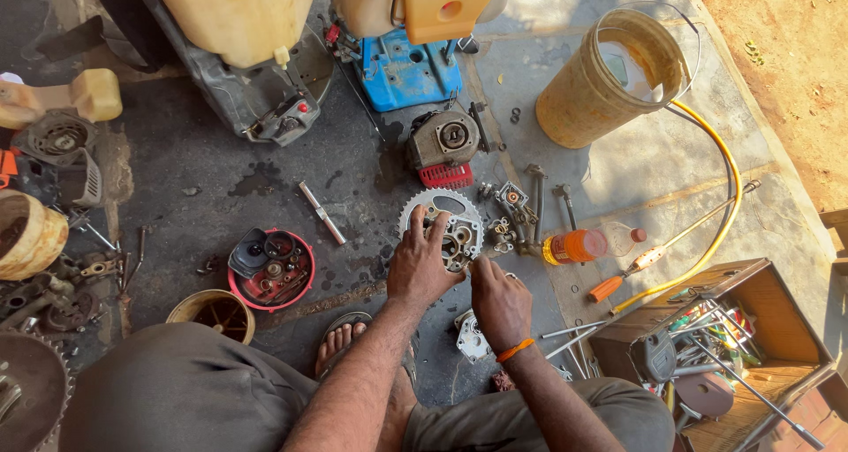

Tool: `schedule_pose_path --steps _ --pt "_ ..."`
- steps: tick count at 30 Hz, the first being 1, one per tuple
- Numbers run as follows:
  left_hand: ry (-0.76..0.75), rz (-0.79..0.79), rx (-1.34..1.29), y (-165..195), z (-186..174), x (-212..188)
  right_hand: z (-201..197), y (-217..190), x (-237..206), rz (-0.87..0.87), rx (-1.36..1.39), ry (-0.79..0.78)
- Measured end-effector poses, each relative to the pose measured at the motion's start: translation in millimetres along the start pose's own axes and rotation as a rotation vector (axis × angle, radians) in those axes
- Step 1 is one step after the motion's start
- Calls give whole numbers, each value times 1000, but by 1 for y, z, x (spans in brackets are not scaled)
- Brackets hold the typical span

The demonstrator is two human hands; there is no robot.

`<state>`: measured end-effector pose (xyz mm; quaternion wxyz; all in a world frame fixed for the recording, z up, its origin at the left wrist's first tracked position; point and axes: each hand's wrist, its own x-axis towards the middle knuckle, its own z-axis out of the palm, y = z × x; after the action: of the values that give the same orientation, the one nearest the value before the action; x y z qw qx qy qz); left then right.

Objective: The person sits on the ground of an outdoor repair area and works on disassembled small-engine parts laid on the floor. They hold a large toothed sprocket plate against a crankcase cover, fit small bolts and components into it by hand, and pick up and reposition small parts from the surrounding work area.

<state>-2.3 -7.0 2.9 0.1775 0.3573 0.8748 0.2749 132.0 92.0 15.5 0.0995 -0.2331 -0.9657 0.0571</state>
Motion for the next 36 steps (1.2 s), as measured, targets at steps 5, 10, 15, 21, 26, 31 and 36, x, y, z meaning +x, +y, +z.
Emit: schedule_pose_path --steps 5,10,15,21,26,31,36 --pt "-6 -15 -4 1 0 0 0 5 2 44 -48 -107" --pt "-24 -29 2 3 -2 1 -5 7 1 -99 -24 2" --pt "0 -15 -10 2 -2 0 -12 4 1 -74 -48 -45" --pt "22 -3 -2 3 -1 0 -16 6 5 -82 -49 -42" --pt "-21 -22 12 2 1 0 -9 8 4 -141 -83 -70" --pt "10 -2 20 1 1 2 -1 11 5 -82 -20 -67" --pt "-28 -17 11 2 0 1 -1 15 4 -133 -80 -69"
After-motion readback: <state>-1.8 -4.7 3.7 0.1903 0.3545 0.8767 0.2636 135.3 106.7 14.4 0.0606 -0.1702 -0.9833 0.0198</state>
